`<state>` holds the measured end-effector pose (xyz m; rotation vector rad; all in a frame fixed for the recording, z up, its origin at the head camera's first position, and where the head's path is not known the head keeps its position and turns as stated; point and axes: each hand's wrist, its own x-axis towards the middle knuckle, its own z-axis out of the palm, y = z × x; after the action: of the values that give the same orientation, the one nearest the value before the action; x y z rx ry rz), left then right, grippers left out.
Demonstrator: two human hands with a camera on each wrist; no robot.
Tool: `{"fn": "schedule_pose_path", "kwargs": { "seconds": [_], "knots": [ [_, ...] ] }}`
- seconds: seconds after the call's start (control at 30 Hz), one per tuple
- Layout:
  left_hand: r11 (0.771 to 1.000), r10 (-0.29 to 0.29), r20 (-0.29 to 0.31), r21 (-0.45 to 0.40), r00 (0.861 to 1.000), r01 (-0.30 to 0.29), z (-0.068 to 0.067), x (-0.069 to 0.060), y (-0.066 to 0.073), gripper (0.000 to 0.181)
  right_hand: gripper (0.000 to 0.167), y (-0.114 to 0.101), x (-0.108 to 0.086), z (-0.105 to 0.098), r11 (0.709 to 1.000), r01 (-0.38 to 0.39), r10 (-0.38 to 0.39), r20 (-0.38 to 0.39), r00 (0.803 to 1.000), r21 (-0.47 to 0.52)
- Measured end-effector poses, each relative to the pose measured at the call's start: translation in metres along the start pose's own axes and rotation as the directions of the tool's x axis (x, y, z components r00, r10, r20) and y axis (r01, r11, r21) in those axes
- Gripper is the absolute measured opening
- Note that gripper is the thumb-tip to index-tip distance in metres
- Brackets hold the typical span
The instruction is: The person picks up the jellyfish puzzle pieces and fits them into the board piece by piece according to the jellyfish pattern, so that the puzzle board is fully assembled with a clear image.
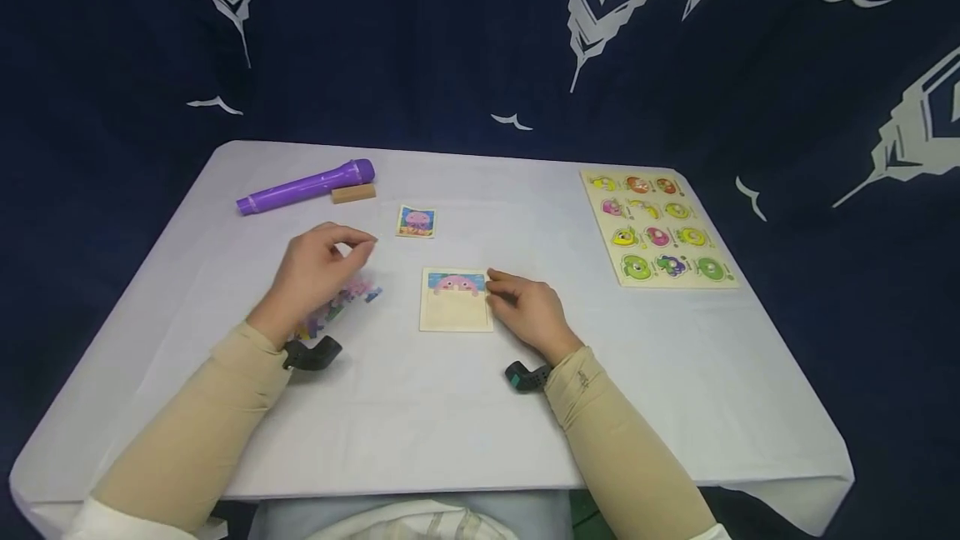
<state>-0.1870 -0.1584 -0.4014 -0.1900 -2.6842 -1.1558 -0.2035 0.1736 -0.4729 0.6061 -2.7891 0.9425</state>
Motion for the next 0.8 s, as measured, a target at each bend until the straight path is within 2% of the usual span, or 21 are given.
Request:
{"fn": "schedule_pose_path", "kwargs": {
  "seconds": [0.1,0.2,0.33,0.43,0.5,0.63,0.8],
  "knots": [
    [0.995,-0.1,-0.045,-0.018,0.994,0.099,-0.017,-0.011,-0.019,0.031,0.027,0.001,0.0,-0.001,1.0,-0.014,0.014,0.004,1.0,-0.006],
    [0.982,-0.18,-0.085,-0.076,0.98,0.174,-0.023,-0.023,-0.032,0.035,0.027,0.002,0.001,-0.002,1.0,-0.021,0.021,0.015,1.0,-0.006],
    [0.981,-0.188,-0.142,-0.084,0.972,0.177,-0.02,-0.034,-0.042,0.031,0.028,0.002,0.001,-0.004,1.0,-0.015,0.016,0.024,1.0,-0.003],
    [0.985,-0.172,-0.156,-0.02,0.973,0.171,-0.017,-0.036,-0.048,0.028,0.027,0.003,0.0,-0.004,1.0,-0.014,0.014,0.02,1.0,0.002],
    [0.982,-0.182,-0.149,0.023,0.972,0.187,-0.016,-0.036,-0.052,0.027,0.027,0.004,0.0,-0.004,1.0,-0.012,0.012,0.019,1.0,0.009],
    [0.975,-0.187,-0.091,0.106,0.978,0.196,-0.017,-0.037,-0.058,0.028,0.027,0.004,0.0,-0.002,1.0,-0.009,0.008,0.016,1.0,0.023],
    [0.973,-0.179,-0.009,0.144,0.984,0.178,-0.019,-0.037,-0.063,0.033,0.026,0.004,0.0,0.001,1.0,-0.005,0.005,0.004,1.0,0.027]
  ]
}}
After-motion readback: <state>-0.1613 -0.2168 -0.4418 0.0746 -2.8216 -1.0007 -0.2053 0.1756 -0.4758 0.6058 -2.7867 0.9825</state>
